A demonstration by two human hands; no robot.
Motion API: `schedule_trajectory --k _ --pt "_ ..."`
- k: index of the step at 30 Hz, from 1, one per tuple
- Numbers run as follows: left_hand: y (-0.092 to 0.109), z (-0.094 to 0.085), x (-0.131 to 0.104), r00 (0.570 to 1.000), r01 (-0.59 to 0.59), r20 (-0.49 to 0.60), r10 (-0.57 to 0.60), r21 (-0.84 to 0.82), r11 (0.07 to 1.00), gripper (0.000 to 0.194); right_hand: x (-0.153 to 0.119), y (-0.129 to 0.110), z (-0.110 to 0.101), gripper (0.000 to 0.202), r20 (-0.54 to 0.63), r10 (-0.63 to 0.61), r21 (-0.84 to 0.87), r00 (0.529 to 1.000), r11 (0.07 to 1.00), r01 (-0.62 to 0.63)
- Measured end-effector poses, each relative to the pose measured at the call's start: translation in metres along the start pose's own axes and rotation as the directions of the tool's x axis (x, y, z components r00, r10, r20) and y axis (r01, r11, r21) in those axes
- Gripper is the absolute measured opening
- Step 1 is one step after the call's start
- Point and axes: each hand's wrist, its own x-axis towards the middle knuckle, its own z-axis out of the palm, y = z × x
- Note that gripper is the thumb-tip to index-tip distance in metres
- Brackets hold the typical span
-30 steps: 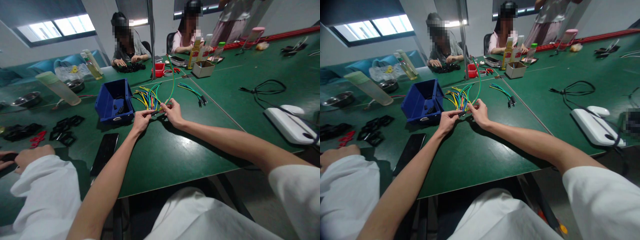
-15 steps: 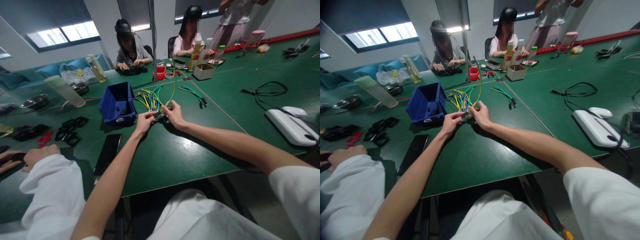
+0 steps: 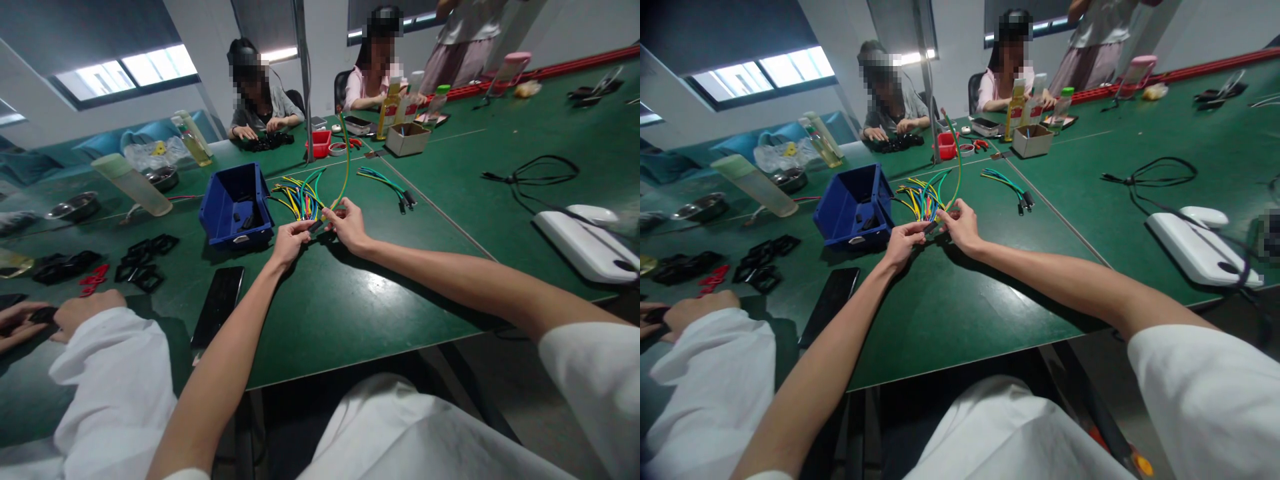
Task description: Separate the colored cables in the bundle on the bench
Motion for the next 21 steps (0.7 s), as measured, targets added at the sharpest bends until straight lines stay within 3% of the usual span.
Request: schedule_trajectory --k 21 --pt "0.0059 0.0008 -0.0023 0.999 0.043 0.011 -0.043 -0.023 0.999 0.035 -0.0036 -0.0077 0.0008 0.043 0.006 0.021 0.074 1.0 0.997 -0.022"
